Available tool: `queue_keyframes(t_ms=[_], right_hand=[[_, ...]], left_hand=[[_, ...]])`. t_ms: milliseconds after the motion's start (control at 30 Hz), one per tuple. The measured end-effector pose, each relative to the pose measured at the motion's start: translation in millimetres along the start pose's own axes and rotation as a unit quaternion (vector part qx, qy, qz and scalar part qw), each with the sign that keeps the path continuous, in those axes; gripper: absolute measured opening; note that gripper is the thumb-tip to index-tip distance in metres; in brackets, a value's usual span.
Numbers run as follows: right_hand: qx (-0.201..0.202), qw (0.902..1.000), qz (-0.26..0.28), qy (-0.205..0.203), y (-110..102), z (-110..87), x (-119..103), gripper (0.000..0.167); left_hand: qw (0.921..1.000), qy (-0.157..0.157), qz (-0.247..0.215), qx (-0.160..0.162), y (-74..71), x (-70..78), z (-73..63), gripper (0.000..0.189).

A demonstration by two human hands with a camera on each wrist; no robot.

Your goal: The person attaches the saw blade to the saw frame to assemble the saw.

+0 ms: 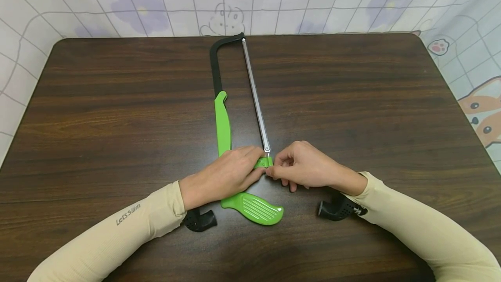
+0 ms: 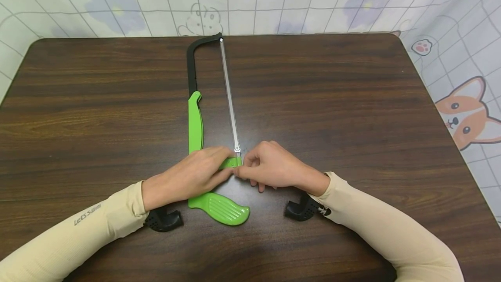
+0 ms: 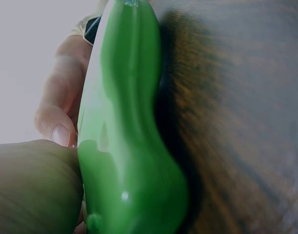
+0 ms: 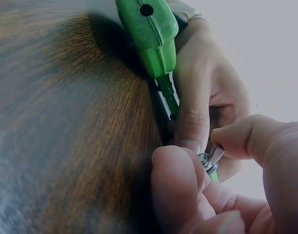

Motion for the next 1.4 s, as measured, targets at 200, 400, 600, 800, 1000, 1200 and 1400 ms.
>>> queue_keyframes(t_ms=[200, 400, 600, 800, 1000, 1200, 1400], right_hand=[[-0.002, 1.0000, 0.004, 0.001, 0.3, 0.6, 1.3, 0.033], [-0.001, 1.0000, 0.003, -0.007, 0.4, 1.1, 2.1, 0.032], [0.001, 0.9999, -0.001, -0.012, 0.3, 1.3, 2.1, 0.033], [0.000, 0.9999, -0.005, -0.012, 0.2, 1.6, 1.9, 0.033], [-0.008, 0.9999, -0.002, -0.011, 0.5, 2.5, 2.6, 0.033], [-0.018, 0.9997, 0.005, -0.018, 0.6, 3.2, 3.8, 0.030], [-0.019, 0.9995, 0.002, -0.025, 0.5, 4.4, 4.9, 0.028]], left_hand=[[0.9999, 0.002, 0.010, -0.005, 0.0, 0.8, -0.2, 0.020], [0.9998, 0.006, 0.018, -0.010, 1.4, 0.7, -0.4, 0.019], [0.9999, 0.008, 0.010, -0.002, 1.3, 0.3, -0.6, 0.018], [0.9999, 0.007, 0.009, 0.000, 0.3, 0.7, -0.6, 0.018], [1.0000, 0.004, 0.008, -0.004, 0.9, 0.1, -0.3, 0.019], [0.9999, 0.005, 0.009, -0.003, 1.4, -0.1, -0.5, 0.019], [0.9999, 0.001, 0.009, -0.005, 1.6, -0.5, -0.6, 0.018]])
Point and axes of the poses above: each hand's wrist, its own z-axis towards the middle knuckle, its own y-axis out of the palm, x = y × z, the point moved 3 cm from there along z, towards the middle knuckle, and after that the axes turned 14 degrees about y, right-handed, at the moved point
